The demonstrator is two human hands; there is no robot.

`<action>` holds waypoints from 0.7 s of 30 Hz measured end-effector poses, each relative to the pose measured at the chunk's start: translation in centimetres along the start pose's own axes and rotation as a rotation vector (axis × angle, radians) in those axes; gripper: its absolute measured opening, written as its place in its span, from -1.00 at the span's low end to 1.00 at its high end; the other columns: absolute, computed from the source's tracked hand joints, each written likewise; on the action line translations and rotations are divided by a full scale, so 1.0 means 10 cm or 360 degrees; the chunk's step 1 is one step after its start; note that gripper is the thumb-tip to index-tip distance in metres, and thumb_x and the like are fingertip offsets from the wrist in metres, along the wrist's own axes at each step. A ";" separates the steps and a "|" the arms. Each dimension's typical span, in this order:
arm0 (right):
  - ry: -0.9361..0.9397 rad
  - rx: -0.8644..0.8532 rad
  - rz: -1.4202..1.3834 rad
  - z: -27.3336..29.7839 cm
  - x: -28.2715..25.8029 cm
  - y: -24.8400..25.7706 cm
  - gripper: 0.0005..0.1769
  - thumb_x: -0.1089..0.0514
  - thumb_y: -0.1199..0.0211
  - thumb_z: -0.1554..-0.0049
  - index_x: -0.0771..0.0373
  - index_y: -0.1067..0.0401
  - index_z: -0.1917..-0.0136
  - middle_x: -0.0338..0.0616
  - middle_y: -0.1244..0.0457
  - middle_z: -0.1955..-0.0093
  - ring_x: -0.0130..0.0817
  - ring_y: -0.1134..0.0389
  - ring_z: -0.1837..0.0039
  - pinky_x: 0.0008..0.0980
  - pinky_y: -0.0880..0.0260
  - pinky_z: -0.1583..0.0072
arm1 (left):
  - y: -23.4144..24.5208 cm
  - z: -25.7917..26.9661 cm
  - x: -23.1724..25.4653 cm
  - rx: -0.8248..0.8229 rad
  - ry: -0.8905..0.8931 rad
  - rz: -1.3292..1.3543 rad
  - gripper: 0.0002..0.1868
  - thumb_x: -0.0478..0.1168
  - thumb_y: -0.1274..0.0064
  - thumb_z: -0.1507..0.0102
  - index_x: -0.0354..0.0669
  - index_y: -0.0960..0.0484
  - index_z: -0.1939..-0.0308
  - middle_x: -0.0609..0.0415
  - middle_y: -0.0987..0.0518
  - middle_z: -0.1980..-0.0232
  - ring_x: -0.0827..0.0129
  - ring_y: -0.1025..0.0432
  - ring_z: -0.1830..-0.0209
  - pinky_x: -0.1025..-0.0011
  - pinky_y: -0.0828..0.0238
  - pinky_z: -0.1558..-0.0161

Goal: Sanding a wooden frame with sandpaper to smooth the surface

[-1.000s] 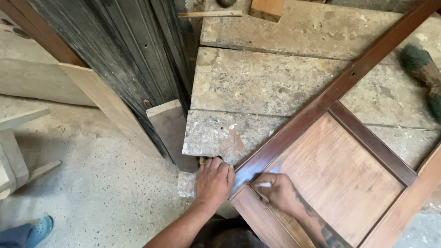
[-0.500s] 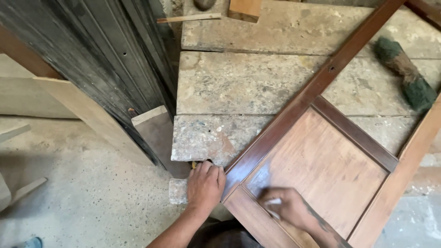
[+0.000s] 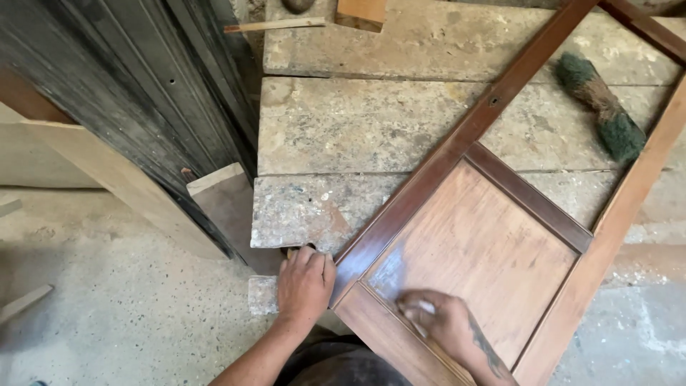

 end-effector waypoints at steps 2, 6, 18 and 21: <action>0.0187 -0.0002 0.0146 0.18 0.15 -0.05 -0.87 0.03 -0.47 0.01 -0.08 -0.69 0.13 -0.48 -0.53 0.02 -0.50 -0.55 -0.01 -0.48 -0.46 -0.09 | -0.02 -0.02 0.00 -0.0074 0.0009 -0.0019 -0.67 -0.13 0.06 -0.36 -0.16 -0.61 0.45 0.09 -0.48 0.38 0.11 -0.37 0.36 0.08 -0.24 0.37; -0.0215 0.0062 0.0415 0.38 0.15 0.00 -0.65 -0.29 -0.33 -0.06 -0.11 -0.52 0.38 -0.56 -0.46 0.21 -0.51 -0.45 0.07 -0.49 -0.38 -0.04 | -0.01 -0.04 0.01 -0.0110 0.0012 -0.0012 -0.68 -0.12 0.05 -0.37 -0.14 -0.63 0.42 0.10 -0.49 0.37 0.12 -0.37 0.36 0.10 -0.22 0.38; -0.0049 0.0111 0.0303 -0.17 -0.83 -0.23 -0.75 0.36 -0.20 0.09 0.10 -0.63 0.22 -0.28 -0.50 0.05 -0.25 -0.48 -0.04 -0.26 -0.49 -0.06 | -0.01 -0.04 0.02 -0.0121 -0.0028 0.0008 -0.70 -0.12 0.07 -0.36 -0.11 -0.57 0.43 0.04 -0.44 0.34 0.04 -0.37 0.27 0.02 -0.23 0.32; -0.0368 0.0017 0.0287 0.26 -0.53 0.00 -0.54 0.31 -0.13 0.01 -0.19 -0.73 0.10 -0.48 -0.51 -0.09 -0.51 -0.53 -0.14 -0.44 -0.52 -0.09 | -0.06 -0.01 0.02 -0.0193 -0.0032 -0.0024 -0.68 -0.10 0.09 -0.37 -0.13 -0.58 0.43 0.05 -0.41 0.34 0.08 -0.36 0.28 0.04 -0.23 0.31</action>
Point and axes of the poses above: each hand's wrist, its own z-axis away from the middle knuckle, its own y-axis out of the back of the hand, x = y × z, the point moved 7 cm from there along -z, towards the middle knuckle
